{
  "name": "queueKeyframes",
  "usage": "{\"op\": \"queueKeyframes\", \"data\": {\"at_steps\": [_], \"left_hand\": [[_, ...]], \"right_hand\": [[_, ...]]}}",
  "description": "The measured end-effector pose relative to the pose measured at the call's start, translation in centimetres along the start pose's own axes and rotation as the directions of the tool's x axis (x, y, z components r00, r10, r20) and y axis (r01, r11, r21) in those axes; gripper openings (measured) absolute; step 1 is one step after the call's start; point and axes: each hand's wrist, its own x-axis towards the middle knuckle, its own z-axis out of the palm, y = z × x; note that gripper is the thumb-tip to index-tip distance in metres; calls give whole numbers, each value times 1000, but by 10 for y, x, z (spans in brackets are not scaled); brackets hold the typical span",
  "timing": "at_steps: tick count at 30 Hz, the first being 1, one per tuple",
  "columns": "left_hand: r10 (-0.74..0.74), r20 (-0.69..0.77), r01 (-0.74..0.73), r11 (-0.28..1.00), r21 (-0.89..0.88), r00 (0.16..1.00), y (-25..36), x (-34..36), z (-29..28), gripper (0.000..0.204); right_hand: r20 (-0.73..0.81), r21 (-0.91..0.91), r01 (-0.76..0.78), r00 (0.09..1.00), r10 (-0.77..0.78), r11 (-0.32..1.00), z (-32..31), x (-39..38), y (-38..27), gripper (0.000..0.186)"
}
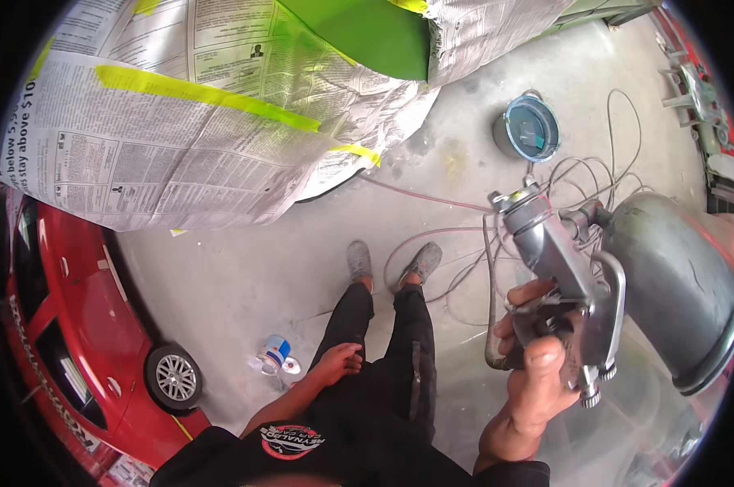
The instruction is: The recorder is preparing a paint sprayer by filling it with liquid and cleaning the nozzle.
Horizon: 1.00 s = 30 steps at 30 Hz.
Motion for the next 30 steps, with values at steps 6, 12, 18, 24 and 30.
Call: {"op": "queueKeyframes", "data": {"at_steps": [6,12,18,24,30], "left_hand": [[23,38,-21,998,-52,999,0,-5,-15,28],[24,46,-22,998,-51,999,5,-8,-22,27],[42,59,-42,999,-13,997,6,-8,-31,27],[41,65,-41,999,-4,997,7,-6,-33,28],[27,49,-27,1000,7,998,9,-5,-31,28]], "right_hand": [[-42,-34,-137,990,136,990,13,-6,-2,94],[18,-24,-122,992,122,992,27,-14,-1,83],[-48,-152,-94,995,88,984,30,-3,8,79],[-63,-52,-138,989,135,989,32,7,2,68],[-95,-153,-158,985,144,976,42,22,5,70]]}}
